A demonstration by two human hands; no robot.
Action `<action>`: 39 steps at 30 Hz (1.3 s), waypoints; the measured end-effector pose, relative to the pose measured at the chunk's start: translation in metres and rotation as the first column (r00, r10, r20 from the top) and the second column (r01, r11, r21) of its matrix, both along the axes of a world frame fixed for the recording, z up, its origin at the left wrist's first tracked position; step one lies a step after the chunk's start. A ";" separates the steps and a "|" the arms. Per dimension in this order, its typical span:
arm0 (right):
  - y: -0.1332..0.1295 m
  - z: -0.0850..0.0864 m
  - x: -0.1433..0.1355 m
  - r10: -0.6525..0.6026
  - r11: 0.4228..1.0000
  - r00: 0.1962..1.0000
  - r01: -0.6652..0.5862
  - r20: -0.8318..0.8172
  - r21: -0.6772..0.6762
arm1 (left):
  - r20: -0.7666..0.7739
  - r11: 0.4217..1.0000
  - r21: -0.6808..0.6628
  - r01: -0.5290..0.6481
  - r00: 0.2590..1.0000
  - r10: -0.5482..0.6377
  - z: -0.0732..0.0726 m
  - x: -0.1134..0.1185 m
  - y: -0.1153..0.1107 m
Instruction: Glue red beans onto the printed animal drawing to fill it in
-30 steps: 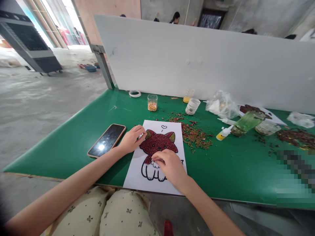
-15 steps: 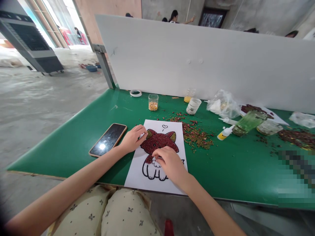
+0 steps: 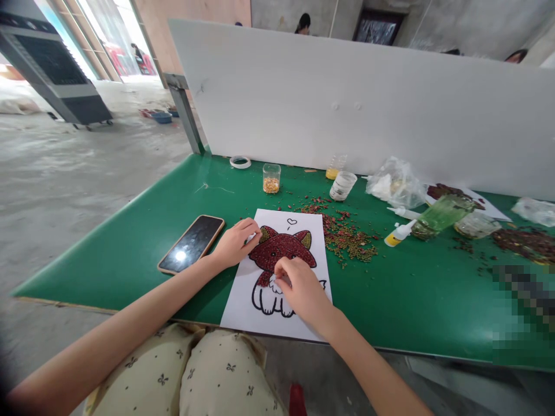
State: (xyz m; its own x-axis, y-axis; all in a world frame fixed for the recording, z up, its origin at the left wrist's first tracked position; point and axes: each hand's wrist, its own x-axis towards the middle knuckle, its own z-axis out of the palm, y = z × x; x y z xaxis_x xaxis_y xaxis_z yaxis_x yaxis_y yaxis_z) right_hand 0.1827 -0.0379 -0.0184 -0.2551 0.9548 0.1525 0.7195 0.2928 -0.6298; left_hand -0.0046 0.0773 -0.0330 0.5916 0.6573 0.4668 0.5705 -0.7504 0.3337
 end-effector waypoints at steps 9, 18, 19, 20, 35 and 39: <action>0.002 0.001 -0.007 0.075 0.997 0.996 -0.076 0.042 0.033 | -0.005 1.000 -0.001 0.000 1.000 0.000 0.000 0.000 0.000; 0.002 0.004 -0.006 0.081 0.997 0.995 -0.081 0.053 -0.006 | -0.010 1.000 0.001 0.002 1.000 -0.002 0.000 0.000 0.000; 0.002 0.005 -0.007 0.084 0.996 0.995 -0.084 0.052 -0.005 | -0.010 1.000 0.002 0.003 1.000 -0.003 0.000 0.000 0.000; 0.002 0.005 -0.007 0.087 0.996 0.995 -0.087 0.050 -0.005 | -0.012 1.000 0.002 0.003 1.000 -0.003 0.000 0.000 0.000; 0.003 0.004 -0.009 0.102 0.995 0.994 -0.100 0.049 -0.024 | -0.023 1.000 0.017 0.002 1.000 -0.001 0.000 0.000 0.000; 0.002 0.003 -0.009 0.110 0.994 0.993 -0.109 0.053 -0.023 | -0.023 1.000 0.022 -0.001 1.000 0.002 0.000 0.000 0.000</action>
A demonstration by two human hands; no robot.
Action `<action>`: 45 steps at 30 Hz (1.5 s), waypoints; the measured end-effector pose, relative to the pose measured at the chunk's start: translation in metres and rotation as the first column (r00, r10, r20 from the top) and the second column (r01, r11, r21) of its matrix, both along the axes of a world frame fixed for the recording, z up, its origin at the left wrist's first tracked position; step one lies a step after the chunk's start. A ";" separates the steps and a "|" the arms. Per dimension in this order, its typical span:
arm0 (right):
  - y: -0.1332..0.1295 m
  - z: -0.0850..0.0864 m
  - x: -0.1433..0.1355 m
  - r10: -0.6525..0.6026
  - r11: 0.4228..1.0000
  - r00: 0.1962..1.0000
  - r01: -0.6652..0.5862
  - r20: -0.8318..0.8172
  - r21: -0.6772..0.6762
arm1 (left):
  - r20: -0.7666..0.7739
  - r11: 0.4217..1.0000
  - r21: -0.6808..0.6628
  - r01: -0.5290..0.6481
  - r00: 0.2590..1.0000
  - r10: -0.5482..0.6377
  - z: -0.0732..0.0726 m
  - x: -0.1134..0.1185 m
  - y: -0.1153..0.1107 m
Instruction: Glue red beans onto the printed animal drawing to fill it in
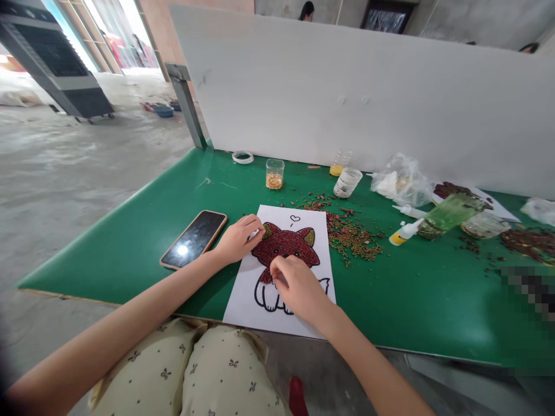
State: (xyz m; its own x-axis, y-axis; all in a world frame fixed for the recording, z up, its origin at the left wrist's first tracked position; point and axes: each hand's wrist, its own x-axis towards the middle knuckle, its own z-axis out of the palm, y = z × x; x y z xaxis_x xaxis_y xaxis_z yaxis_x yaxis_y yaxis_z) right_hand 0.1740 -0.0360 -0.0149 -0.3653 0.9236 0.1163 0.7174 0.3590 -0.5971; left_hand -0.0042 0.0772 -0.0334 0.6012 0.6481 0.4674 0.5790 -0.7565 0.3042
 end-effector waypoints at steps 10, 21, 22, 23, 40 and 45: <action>-0.003 0.002 -0.002 0.041 0.999 0.999 -0.041 0.011 -0.014 | 0.000 1.000 -0.010 -0.004 1.000 0.004 0.000 0.000 0.000; -0.006 0.005 -0.003 0.038 0.999 0.999 -0.038 0.031 -0.008 | 0.003 1.000 0.002 -0.004 1.000 0.004 -0.001 0.000 0.000; -0.007 0.006 -0.003 0.026 1.000 0.999 -0.026 0.022 -0.003 | 0.000 1.000 0.005 -0.004 1.000 0.004 -0.002 0.000 0.001; -0.007 0.006 -0.003 0.015 1.000 1.000 -0.015 0.014 0.001 | -0.003 1.000 0.008 -0.004 1.000 0.004 -0.002 0.000 0.001; -0.007 0.000 -0.007 0.025 0.999 0.998 -0.027 0.055 0.044 | -0.019 1.000 0.001 -0.007 1.000 0.007 -0.001 0.001 0.000; -0.006 -0.001 -0.009 0.035 0.997 0.997 -0.039 0.063 0.066 | -0.014 1.000 -0.008 -0.008 1.000 0.008 -0.001 0.001 0.000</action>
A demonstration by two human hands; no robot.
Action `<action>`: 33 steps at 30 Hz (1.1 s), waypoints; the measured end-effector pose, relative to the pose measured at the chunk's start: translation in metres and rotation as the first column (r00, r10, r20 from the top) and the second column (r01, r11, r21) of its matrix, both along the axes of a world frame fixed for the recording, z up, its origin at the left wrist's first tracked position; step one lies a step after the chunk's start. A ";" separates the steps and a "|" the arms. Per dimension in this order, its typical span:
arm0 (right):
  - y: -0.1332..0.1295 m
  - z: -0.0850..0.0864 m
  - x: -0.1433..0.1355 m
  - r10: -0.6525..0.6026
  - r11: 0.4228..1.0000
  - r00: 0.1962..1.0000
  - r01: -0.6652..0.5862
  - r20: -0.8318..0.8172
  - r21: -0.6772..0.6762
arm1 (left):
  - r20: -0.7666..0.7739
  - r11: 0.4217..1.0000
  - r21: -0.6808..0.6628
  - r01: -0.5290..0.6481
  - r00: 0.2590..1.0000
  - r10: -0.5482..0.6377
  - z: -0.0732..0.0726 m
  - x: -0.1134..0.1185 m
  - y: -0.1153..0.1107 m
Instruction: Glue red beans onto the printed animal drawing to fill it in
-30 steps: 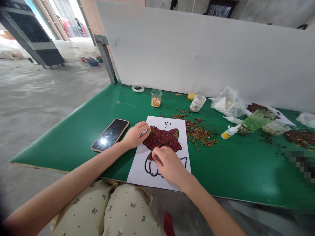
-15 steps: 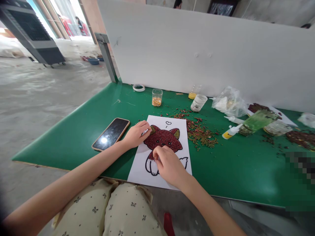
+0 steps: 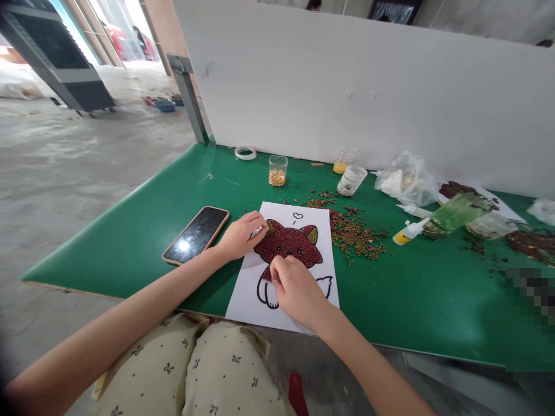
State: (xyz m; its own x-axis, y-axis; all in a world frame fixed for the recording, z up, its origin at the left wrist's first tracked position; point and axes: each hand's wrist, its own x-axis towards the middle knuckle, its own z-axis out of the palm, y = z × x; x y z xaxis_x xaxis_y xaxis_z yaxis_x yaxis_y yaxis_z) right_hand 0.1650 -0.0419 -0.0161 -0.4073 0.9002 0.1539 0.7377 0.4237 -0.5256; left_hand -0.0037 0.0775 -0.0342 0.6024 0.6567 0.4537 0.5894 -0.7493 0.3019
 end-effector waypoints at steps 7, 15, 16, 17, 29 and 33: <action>-0.001 -0.003 0.000 -0.008 1.000 1.000 0.008 0.007 -0.014 | 0.008 1.000 -0.003 0.007 1.000 -0.007 0.000 0.000 0.000; -0.001 0.001 0.000 -0.037 0.999 0.999 0.038 -0.014 0.025 | 0.007 1.000 0.003 0.009 1.000 -0.009 -0.001 0.000 0.000; -0.001 0.002 0.000 -0.043 0.998 0.999 0.044 -0.019 0.035 | 0.007 1.000 0.001 0.010 1.000 -0.010 -0.001 0.000 0.000; -0.001 0.003 0.000 -0.048 0.998 0.999 0.049 -0.023 0.040 | 0.008 1.000 -0.002 0.011 1.000 -0.011 -0.001 0.000 0.000; -0.002 0.002 -0.001 -0.030 0.999 0.999 0.030 -0.033 0.014 | 0.009 1.000 -0.009 0.011 1.000 -0.011 0.000 0.000 0.000; -0.001 0.001 -0.002 -0.031 0.999 0.999 0.032 -0.026 0.008 | 0.005 1.000 -0.005 0.012 1.000 -0.012 0.000 0.000 0.000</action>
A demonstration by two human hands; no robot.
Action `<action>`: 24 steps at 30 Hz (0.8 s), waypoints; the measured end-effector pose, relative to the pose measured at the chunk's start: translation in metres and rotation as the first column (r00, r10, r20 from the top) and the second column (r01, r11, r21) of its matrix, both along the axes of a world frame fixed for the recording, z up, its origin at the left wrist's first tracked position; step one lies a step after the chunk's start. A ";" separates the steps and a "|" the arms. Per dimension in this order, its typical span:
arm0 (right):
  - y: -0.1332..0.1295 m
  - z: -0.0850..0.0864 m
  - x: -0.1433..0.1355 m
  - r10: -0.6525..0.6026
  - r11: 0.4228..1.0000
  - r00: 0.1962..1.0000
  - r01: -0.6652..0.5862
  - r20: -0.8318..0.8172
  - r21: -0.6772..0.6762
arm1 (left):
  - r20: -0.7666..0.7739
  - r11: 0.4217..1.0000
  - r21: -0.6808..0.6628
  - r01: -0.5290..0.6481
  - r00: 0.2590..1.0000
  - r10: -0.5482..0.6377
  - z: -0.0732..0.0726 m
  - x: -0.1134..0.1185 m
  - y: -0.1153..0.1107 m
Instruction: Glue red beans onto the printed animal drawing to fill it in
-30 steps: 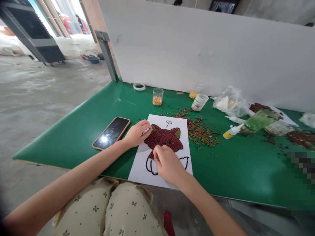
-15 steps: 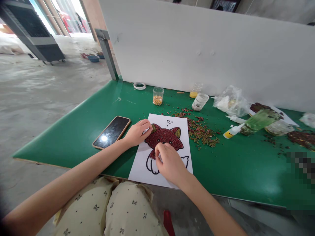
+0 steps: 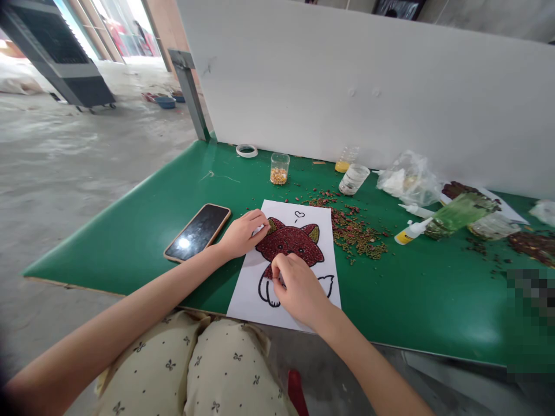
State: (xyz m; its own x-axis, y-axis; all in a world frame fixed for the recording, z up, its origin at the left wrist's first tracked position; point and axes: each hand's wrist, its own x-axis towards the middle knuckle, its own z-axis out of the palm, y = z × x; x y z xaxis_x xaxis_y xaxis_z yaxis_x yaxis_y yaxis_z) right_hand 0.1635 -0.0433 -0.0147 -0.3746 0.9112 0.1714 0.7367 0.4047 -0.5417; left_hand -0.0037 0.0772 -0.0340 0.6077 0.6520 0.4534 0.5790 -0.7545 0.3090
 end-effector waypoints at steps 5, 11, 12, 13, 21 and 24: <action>0.001 -0.001 0.000 -0.002 1.000 1.000 0.002 -0.002 0.002 | 0.015 1.000 -0.004 0.004 1.000 -0.004 0.000 0.000 0.000; 0.002 0.004 0.005 -0.022 1.000 1.000 0.022 -0.016 0.005 | 0.013 1.000 -0.009 0.007 1.000 -0.007 0.000 0.000 0.000; 0.003 0.005 0.007 -0.035 0.999 0.999 0.035 -0.022 0.006 | 0.010 1.000 -0.008 0.007 1.000 -0.007 0.000 0.000 0.000; 0.004 0.007 0.010 -0.050 0.999 0.998 0.050 -0.025 0.007 | 0.008 1.000 -0.007 0.007 1.000 -0.007 0.000 0.000 0.000; 0.031 0.022 0.055 -0.239 0.967 0.971 0.240 -0.024 0.088 | 0.006 1.000 0.005 0.016 1.000 -0.016 0.001 0.000 0.000; 0.051 0.019 0.082 -0.367 0.921 0.925 0.377 -0.101 0.104 | 0.011 1.000 0.000 0.022 1.000 -0.022 0.001 0.000 0.000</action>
